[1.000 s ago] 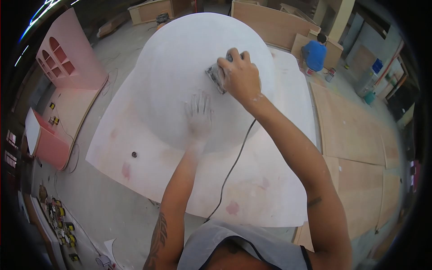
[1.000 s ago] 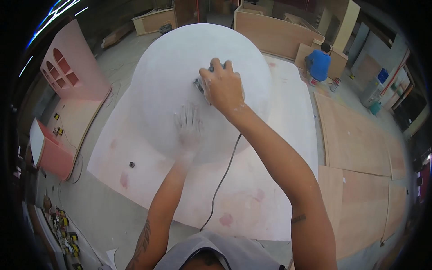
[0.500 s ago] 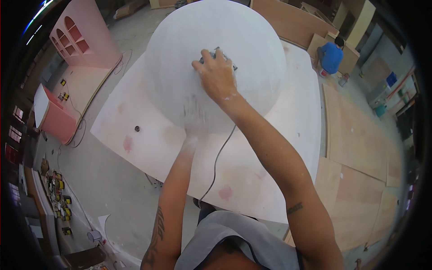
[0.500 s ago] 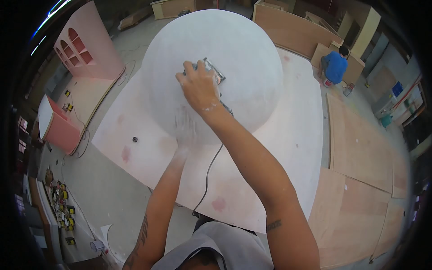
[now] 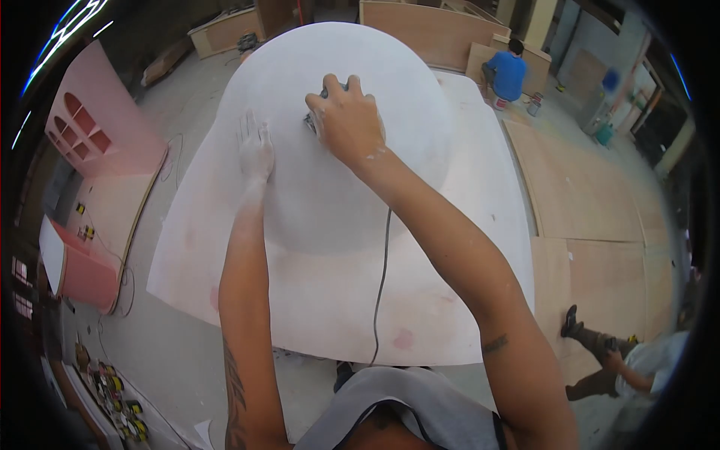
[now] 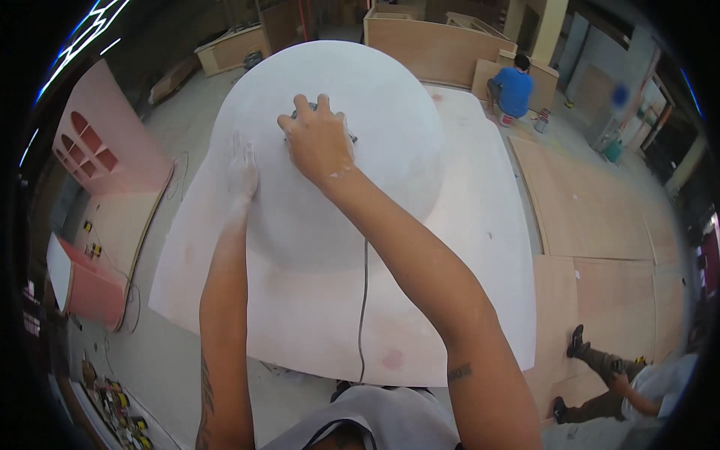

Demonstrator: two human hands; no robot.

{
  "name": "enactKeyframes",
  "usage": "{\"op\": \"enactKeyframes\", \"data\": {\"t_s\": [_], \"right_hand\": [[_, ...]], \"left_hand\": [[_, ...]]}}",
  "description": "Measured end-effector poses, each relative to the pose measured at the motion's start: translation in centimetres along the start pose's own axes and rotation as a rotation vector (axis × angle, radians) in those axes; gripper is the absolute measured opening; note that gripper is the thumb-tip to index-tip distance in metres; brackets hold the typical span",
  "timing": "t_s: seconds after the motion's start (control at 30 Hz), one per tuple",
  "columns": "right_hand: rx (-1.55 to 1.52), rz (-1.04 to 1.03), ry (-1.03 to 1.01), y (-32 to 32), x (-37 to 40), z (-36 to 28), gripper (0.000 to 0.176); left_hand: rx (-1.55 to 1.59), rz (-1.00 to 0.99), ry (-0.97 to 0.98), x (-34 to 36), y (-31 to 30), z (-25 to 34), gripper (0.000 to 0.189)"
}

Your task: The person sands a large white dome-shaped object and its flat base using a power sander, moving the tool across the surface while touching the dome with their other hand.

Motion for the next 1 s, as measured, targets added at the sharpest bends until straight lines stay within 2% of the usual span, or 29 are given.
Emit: {"op": "enactKeyframes", "data": {"t_s": [0.1,0.23,0.43,0.57,0.83,1.0], "right_hand": [[0.052,-0.055,0.139,1.0,-5.5,1.2,0.019],[0.075,-0.152,0.26,3.4,-11.1,2.5,0.031],[0.136,-0.116,0.39,3.7,-13.5,2.4,0.036],[0.175,-0.119,0.37,3.6,-10.7,-0.2,0.029],[0.236,0.044,0.295,2.2,-2.1,-5.1,0.009],[0.229,0.05,0.319,1.3,2.6,-5.3,0.012]], "left_hand": [[-0.08,-0.014,0.052,-2.1,0.4,-0.2,0.064],[0.07,0.018,0.056,-1.2,-1.3,1.4,0.061],[0.044,0.101,0.1,-1.6,-1.4,1.7,0.06],[0.068,0.102,0.078,-1.4,-1.5,1.5,0.059],[0.054,0.164,0.103,-1.9,-1.8,0.7,0.057],[0.111,0.187,0.096,-1.3,-2.0,1.1,0.054]]}}
Point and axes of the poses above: each hand's wrist, its own x-axis away from the middle knuckle, its own y-axis out of the palm, z = x × y, the point moved 8 cm from there along -x, towards the middle knuckle, and after that the axes turned 5 degrees about -x, right-handed, at the moved point
